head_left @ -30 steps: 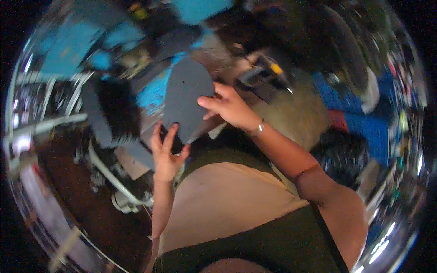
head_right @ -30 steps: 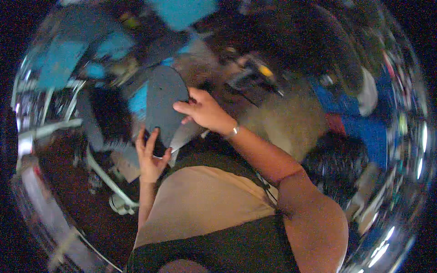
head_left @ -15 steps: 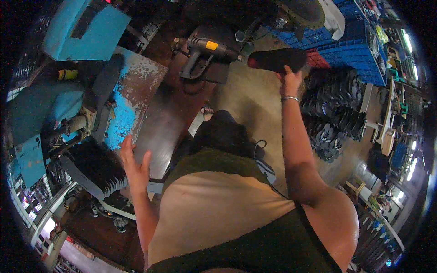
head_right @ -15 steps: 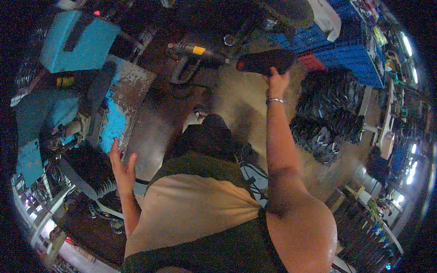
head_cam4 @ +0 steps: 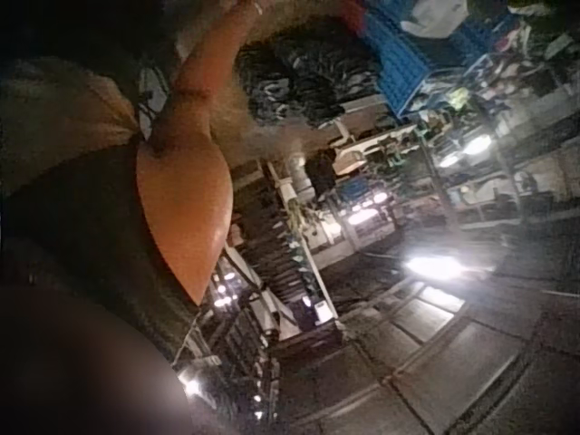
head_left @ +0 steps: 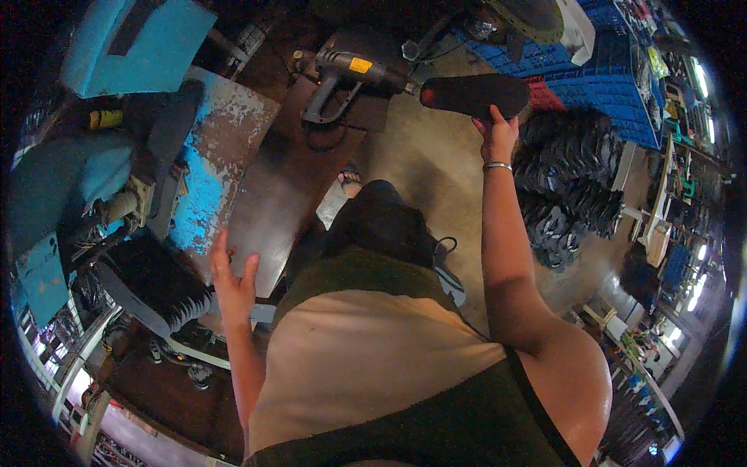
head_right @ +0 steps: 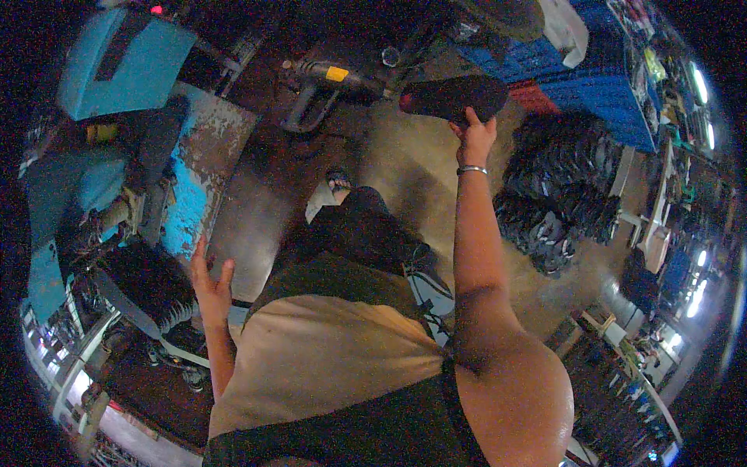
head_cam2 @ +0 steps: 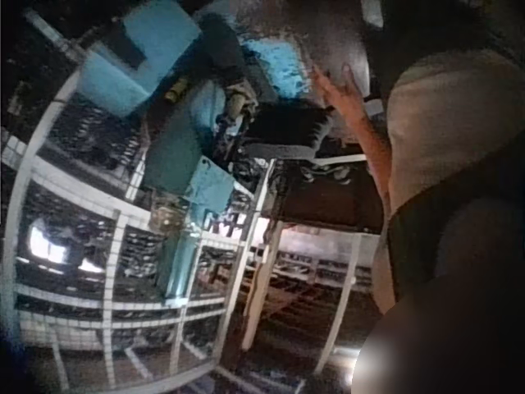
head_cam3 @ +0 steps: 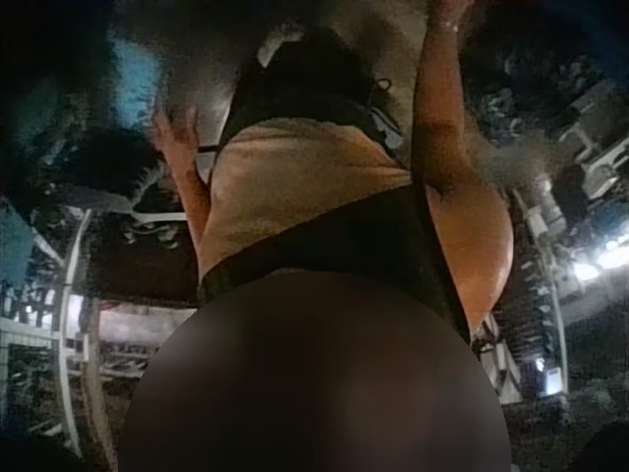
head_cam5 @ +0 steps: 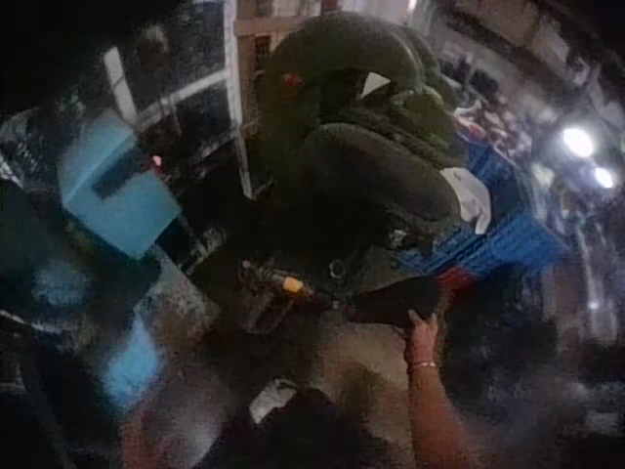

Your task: The person repeatedly presses black shoe insoles against a grinding machine to smooth their surfaces. After processing several insoles, the person stacks them and briefly inspects the finished pieces.

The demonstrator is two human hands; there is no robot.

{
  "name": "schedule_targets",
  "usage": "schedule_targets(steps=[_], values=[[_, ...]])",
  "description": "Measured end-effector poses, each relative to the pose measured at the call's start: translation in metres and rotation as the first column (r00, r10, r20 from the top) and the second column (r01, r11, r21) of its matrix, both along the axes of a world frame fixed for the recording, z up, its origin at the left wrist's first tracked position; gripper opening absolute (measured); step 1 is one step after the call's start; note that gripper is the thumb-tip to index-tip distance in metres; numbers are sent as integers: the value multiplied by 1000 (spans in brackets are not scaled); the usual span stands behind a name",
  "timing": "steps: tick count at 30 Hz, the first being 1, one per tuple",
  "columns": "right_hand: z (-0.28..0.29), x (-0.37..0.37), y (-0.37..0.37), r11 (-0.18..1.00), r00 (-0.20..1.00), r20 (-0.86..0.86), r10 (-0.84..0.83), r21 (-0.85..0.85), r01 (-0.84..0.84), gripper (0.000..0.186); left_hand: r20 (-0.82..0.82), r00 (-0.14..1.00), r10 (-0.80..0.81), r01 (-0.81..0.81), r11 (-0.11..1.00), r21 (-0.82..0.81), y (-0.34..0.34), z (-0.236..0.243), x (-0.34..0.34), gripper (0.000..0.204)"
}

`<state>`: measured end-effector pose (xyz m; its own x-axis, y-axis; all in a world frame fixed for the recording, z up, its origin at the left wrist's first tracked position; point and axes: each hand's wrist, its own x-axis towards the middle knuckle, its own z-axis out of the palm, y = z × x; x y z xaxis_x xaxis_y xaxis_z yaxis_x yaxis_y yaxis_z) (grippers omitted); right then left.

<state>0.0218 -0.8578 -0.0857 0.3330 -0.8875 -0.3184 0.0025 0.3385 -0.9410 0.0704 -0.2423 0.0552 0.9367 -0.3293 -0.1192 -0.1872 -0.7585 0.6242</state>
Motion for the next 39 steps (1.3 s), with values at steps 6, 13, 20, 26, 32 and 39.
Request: schedule_targets(steps=[6,13,20,26,32,39], values=[[-30,23,14,996,991,-107,82,33,-79,34,-26,1000,-4,3,1000,-5,-6,1,-1,75],[-48,26,12,997,994,-89,69,-27,-72,34,27,998,57,-56,998,-18,9,1,12,74],[27,10,-14,696,771,-636,-26,-566,-443,33,152,975,160,-175,980,92,22,-36,65,76],[138,77,94,607,835,-350,424,-574,-549,40,338,936,94,-163,970,182,16,-66,208,86],[199,192,282,682,641,235,731,-208,-701,42,-103,994,36,39,764,644,29,-53,314,97],[148,302,449,380,340,224,913,-170,-909,36,-22,970,-240,233,906,353,-2,-72,171,96]])
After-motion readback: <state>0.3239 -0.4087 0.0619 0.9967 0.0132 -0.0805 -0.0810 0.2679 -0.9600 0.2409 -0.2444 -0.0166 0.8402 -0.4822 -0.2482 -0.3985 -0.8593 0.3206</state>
